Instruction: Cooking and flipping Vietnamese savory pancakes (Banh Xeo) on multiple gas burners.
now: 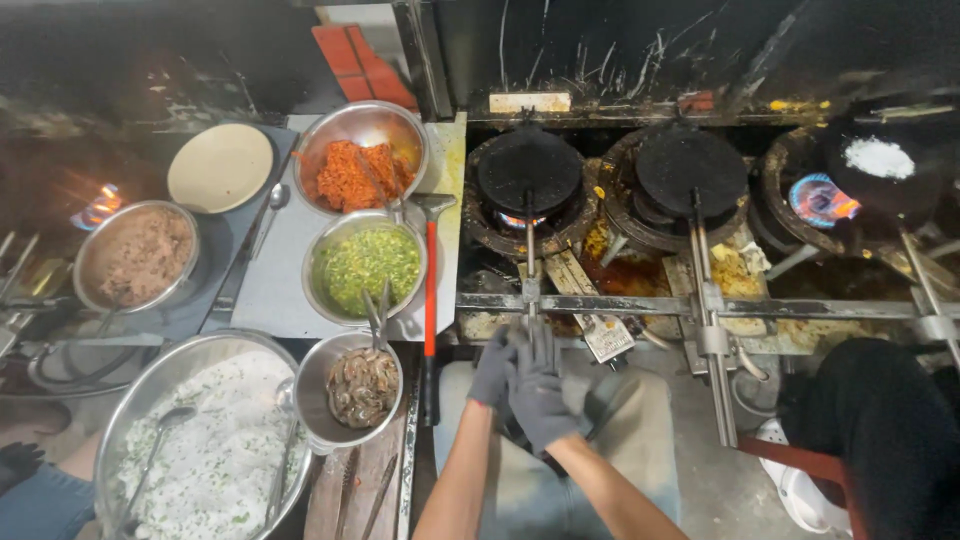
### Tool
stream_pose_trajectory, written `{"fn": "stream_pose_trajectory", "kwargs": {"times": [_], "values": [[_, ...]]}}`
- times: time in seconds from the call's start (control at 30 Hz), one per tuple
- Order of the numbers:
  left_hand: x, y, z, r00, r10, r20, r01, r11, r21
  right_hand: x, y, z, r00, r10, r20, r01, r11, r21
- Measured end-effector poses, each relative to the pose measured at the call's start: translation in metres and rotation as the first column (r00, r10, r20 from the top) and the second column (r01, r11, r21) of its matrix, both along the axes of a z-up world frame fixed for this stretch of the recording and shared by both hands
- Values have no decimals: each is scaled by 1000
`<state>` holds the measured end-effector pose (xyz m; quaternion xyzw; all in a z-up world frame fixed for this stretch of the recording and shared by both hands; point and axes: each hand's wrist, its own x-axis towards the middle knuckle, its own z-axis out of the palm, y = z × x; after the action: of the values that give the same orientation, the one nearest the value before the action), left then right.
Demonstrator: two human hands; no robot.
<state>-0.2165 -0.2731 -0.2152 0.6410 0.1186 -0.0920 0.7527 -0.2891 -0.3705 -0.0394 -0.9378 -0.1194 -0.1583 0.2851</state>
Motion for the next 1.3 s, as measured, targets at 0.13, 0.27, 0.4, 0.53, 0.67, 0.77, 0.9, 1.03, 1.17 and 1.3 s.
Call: {"fn": "stream_pose_trajectory", "kwargs": {"times": [0.13,0.27,0.4,0.53,0.67,0.77,0.9,1.03,1.17,1.3], "values": [[-6,-20,-1,932,-68,356,61,998,32,13,-4,-33,985,-167,-36,167,986,3],[-68,-26,-4,940,-161,301,206,971,-122,36,-5,-62,908,-335,-250,349,937,14],[-175,-7,106,942,-316,-111,245,876,-416,63,-5,-83,544,-324,-774,509,861,-3],[-206,-11,128,939,-272,-212,164,892,-420,80,-24,-186,716,-261,-648,55,946,-320],[-183,-21,138,969,-111,-219,56,969,-241,76,-20,-211,770,-342,-539,105,900,-422],[-146,-29,129,988,-85,-126,61,982,-181,64,-34,-156,751,-265,-605,194,964,-182],[-70,-33,149,1000,-13,-19,12,998,-60,51,-52,-83,712,-91,-697,281,946,163],[-41,-37,86,990,-19,138,-11,977,213,38,-58,-83,713,-59,-699,350,893,281],[-84,-45,111,998,64,12,-65,979,192,27,-43,-43,631,47,-774,395,839,373],[-115,-55,142,986,140,-96,-94,922,375,29,-30,-43,578,-23,-816,375,896,240]]}}
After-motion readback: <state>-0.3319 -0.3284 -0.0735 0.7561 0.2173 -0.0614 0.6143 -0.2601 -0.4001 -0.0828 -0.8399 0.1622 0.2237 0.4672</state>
